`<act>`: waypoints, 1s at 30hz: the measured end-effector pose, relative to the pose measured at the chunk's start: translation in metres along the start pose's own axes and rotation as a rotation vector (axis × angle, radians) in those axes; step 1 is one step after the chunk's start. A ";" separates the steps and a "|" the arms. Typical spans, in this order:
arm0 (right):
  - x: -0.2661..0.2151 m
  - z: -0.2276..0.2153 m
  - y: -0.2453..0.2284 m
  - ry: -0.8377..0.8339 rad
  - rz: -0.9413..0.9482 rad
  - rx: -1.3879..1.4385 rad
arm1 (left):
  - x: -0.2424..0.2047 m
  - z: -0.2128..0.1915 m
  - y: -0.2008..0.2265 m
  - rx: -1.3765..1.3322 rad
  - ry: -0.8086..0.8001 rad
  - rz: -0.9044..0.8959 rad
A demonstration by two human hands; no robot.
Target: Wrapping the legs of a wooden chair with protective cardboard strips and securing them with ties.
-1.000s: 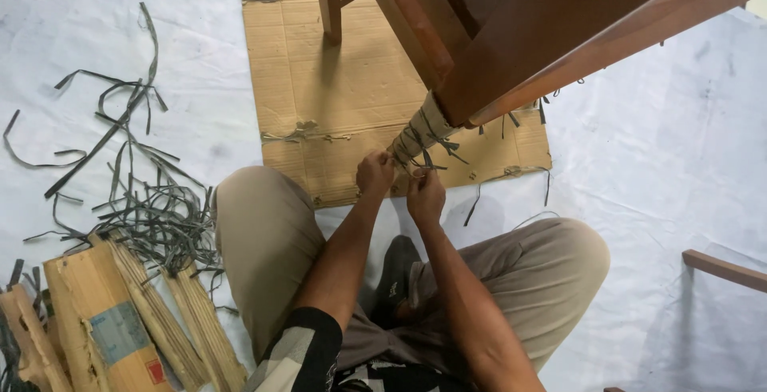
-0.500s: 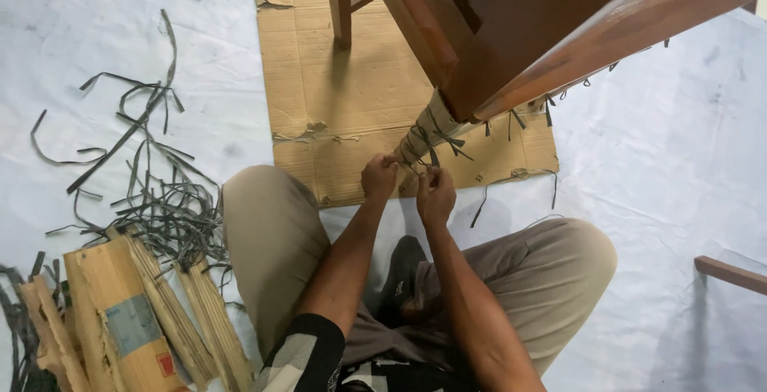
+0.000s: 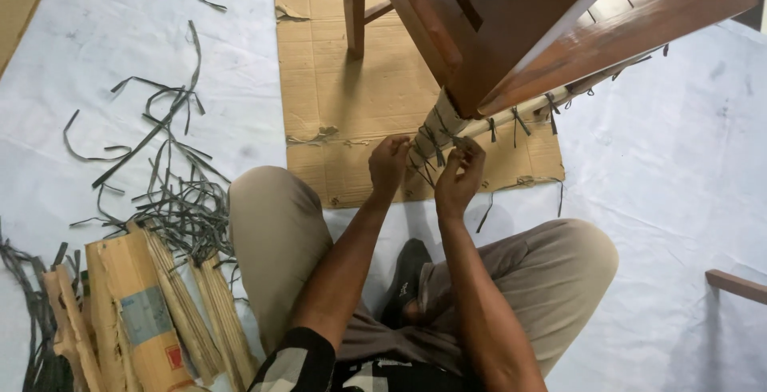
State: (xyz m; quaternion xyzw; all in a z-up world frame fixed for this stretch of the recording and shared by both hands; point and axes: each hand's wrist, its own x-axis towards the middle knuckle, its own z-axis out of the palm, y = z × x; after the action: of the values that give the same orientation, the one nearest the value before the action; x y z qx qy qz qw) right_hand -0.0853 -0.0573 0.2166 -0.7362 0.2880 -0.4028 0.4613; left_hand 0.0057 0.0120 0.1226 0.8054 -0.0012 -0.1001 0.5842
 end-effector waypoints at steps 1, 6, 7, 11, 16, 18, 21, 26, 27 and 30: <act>0.001 0.000 -0.002 -0.003 -0.002 0.003 | -0.005 -0.006 0.014 0.000 0.005 0.001; 0.008 -0.002 -0.039 -0.029 -0.156 0.166 | -0.023 -0.027 0.069 -0.110 -0.080 0.106; 0.010 -0.003 -0.043 -0.031 -0.159 0.169 | -0.027 -0.029 0.073 -0.110 -0.075 0.108; 0.024 -0.006 -0.049 -0.025 -0.118 0.321 | -0.037 -0.038 0.096 -0.184 -0.061 0.221; 0.037 -0.014 -0.082 -0.038 -0.014 0.186 | -0.036 -0.041 0.120 -0.322 -0.088 0.347; 0.044 -0.014 -0.103 -0.123 -0.003 0.056 | -0.039 -0.053 0.138 -0.322 -0.092 0.434; 0.059 -0.016 -0.100 -0.132 -0.022 -0.012 | -0.033 -0.074 0.167 -0.266 -0.089 0.456; 0.060 -0.023 -0.098 -0.179 0.021 0.071 | 0.005 -0.079 0.178 -0.235 -0.050 0.534; 0.061 -0.024 -0.094 -0.192 0.032 0.105 | 0.017 -0.077 0.175 -0.243 -0.055 0.552; 0.062 -0.022 -0.134 -0.111 0.208 0.359 | 0.056 -0.076 0.171 -0.220 -0.067 0.547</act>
State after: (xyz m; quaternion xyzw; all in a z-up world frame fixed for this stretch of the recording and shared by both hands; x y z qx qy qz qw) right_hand -0.0655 -0.0616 0.3642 -0.6295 0.2603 -0.3567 0.6393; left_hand 0.0931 0.0224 0.2974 0.7032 -0.2267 0.0351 0.6730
